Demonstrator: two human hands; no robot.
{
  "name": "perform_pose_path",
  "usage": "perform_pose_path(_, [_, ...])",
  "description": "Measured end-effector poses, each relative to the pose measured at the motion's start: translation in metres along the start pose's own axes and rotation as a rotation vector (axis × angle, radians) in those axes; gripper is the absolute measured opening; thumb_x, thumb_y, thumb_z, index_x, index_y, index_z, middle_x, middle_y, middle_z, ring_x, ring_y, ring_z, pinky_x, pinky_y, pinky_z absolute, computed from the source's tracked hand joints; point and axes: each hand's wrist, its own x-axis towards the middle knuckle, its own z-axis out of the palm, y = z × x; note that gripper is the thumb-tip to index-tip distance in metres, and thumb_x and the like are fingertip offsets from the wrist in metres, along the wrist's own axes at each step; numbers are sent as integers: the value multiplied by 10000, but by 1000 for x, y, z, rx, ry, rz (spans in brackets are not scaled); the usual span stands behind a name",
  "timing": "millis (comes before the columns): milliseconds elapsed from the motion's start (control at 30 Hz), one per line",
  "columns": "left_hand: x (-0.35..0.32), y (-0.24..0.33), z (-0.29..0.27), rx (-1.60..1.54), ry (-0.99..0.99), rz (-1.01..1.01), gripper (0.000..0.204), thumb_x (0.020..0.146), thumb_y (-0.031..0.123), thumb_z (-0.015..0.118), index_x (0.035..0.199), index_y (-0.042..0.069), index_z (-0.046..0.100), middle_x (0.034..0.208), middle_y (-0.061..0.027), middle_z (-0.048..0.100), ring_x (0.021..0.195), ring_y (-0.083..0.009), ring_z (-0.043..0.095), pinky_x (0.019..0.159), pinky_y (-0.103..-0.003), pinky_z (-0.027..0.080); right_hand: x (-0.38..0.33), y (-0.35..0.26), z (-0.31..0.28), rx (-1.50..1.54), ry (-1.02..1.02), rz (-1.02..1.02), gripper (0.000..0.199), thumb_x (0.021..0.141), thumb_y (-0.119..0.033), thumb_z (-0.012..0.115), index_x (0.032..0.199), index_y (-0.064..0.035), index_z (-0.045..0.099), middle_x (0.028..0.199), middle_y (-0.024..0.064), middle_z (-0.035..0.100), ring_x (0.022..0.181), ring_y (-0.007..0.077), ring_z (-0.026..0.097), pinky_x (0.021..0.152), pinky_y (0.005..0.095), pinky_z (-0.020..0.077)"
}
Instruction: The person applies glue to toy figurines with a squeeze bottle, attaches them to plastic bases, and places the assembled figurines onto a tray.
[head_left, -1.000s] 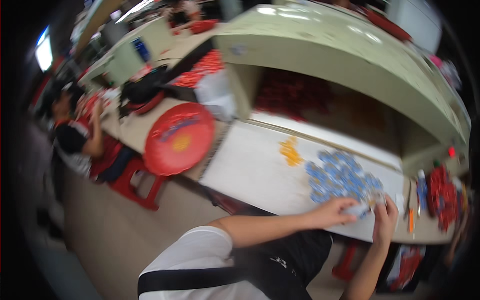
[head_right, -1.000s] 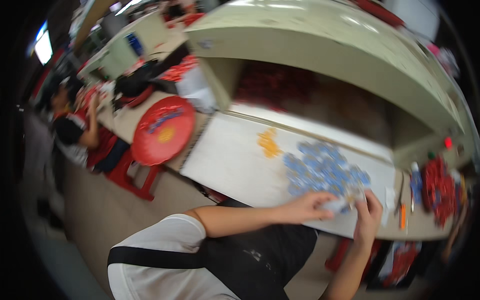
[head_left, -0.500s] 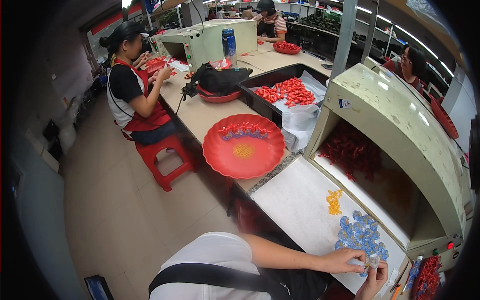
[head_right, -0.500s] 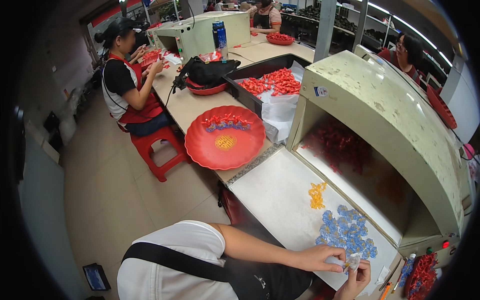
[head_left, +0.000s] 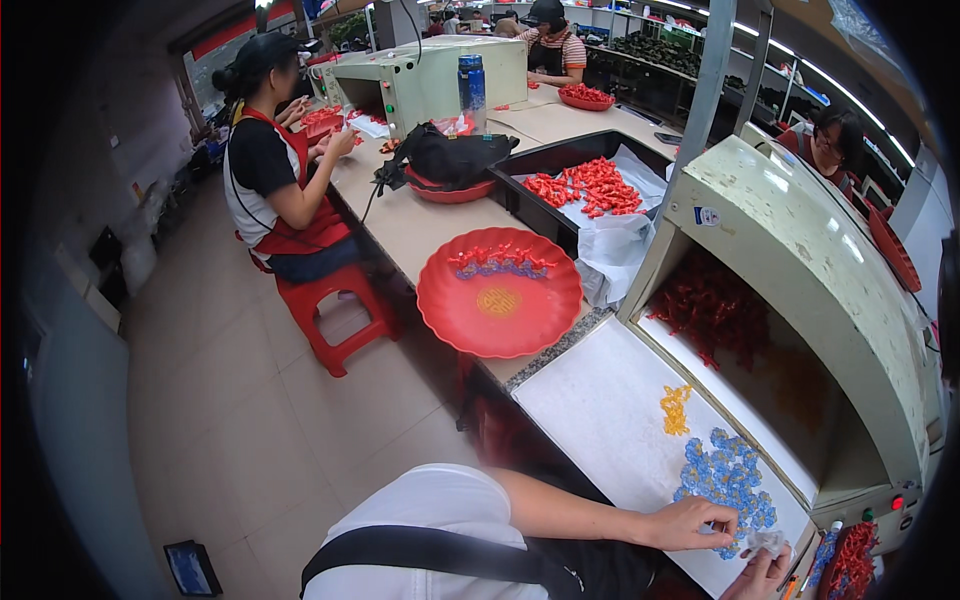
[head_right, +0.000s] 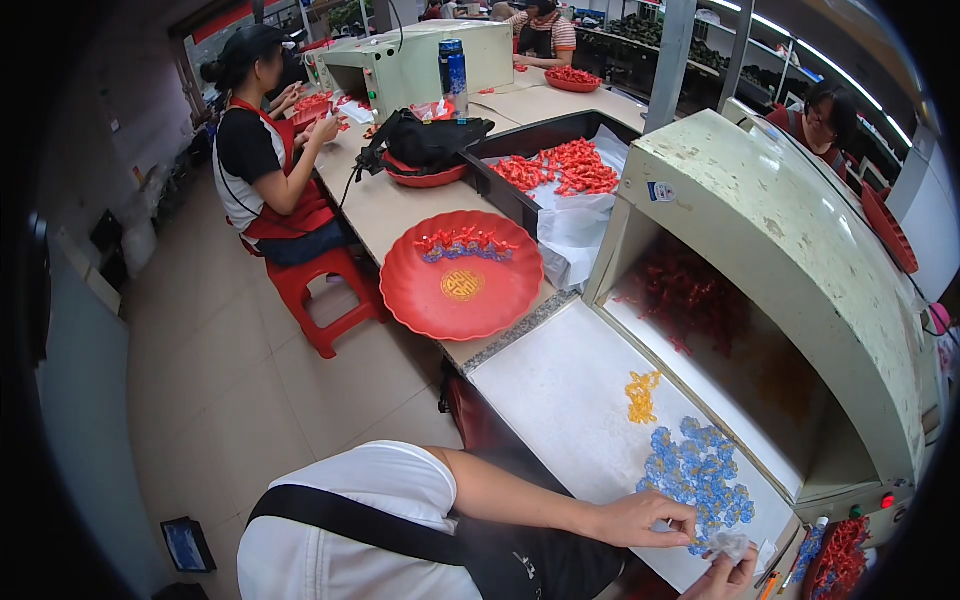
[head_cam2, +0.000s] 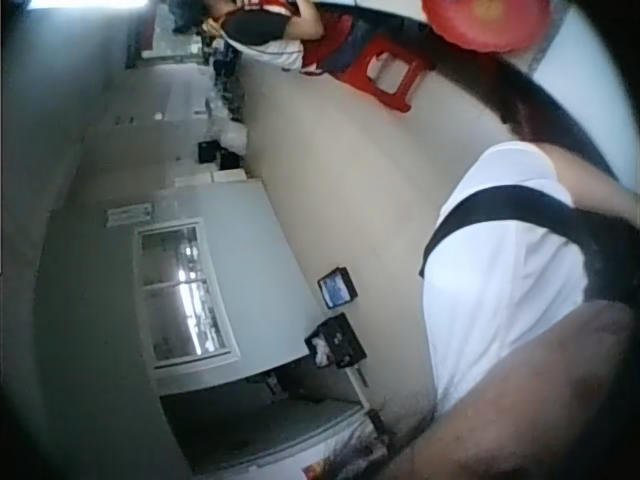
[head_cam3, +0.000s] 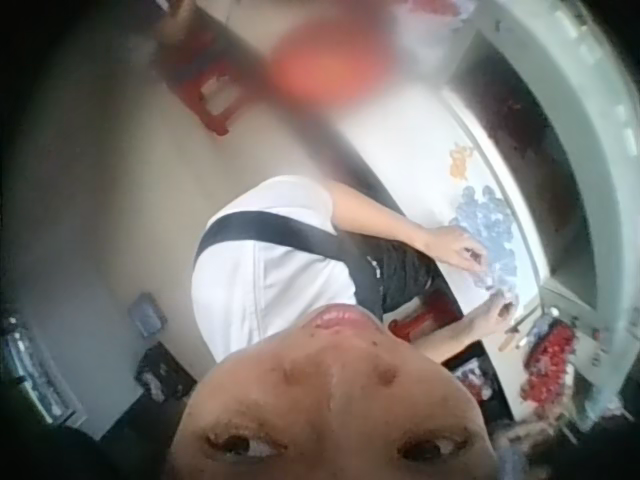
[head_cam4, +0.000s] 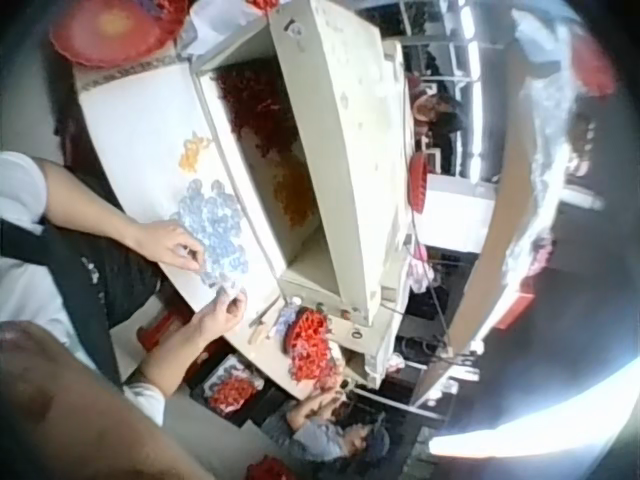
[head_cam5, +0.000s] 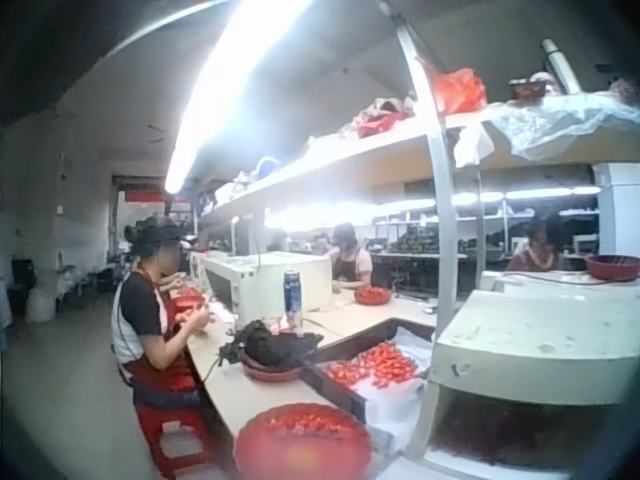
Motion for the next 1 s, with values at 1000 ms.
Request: perform_pose_path(1000, [-3, 4, -25, -246, 97, -63, 180, 813, 203, 554, 801, 25, 528, 662, -33, 552, 589, -100, 506, 619, -263, 409, 98, 90, -162, -969, 227, -420, 247, 762, -57, 600, 972, 38, 510, 890, 168, 550, 783, 260, 546, 665, 320, 481])
